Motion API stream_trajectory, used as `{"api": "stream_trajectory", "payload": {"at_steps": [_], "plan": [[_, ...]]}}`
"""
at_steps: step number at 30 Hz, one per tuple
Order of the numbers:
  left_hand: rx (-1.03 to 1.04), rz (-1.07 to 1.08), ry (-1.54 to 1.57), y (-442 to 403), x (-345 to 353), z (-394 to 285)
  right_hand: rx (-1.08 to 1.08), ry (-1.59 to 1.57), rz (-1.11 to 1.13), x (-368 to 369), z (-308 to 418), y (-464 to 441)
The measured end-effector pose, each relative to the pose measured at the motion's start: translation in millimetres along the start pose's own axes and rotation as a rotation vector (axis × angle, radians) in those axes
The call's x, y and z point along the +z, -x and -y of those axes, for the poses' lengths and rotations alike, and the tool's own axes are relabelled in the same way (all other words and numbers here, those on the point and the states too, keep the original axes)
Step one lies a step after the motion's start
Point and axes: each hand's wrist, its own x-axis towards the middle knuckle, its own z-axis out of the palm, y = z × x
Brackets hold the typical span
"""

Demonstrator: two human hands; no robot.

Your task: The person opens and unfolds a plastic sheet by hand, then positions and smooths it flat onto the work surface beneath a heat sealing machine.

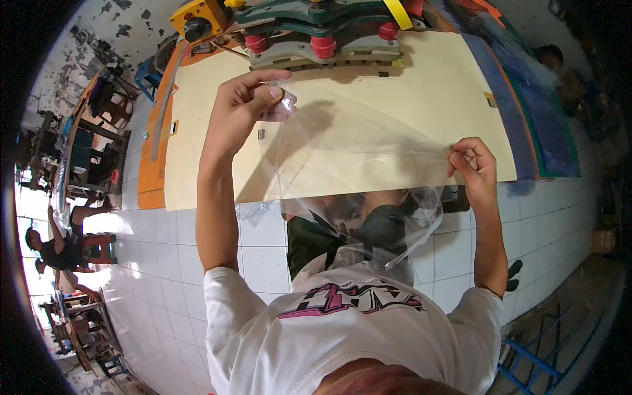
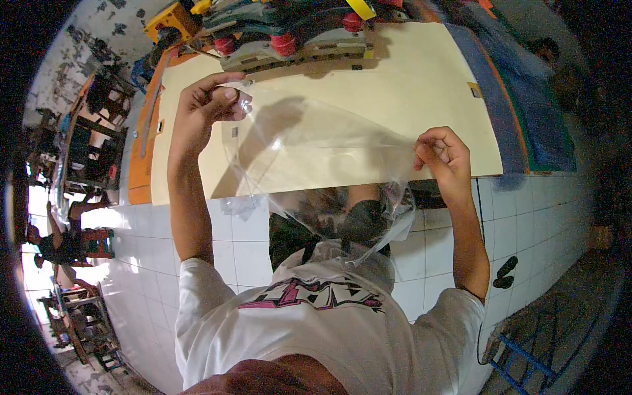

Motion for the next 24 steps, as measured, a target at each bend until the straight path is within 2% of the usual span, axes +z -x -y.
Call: {"api": "stream_trajectory", "payload": {"at_steps": [11, 15, 18, 24], "plan": [[-0.008, 0.083, -0.043, -3.6, -6.5, 3.9, 0.040, 0.018, -0.045, 0.5, -0.2, 3.5], [-0.045, 0.019, -0.064, -8.2, -12.4, 16.3, 0.029, 0.029, -0.026, -4.8, -5.1, 2.9], [-0.066, 0.009, -0.068, -8.9, -10.8, 16.5, 0.051, -0.122, 0.032, -9.7, -11.3, 0.3], [-0.059, -0.005, -0.042, -8.4, -5.7, 14.9, 0.038, -0.083, 0.019, -9.0, -14.3, -0.6]]}}
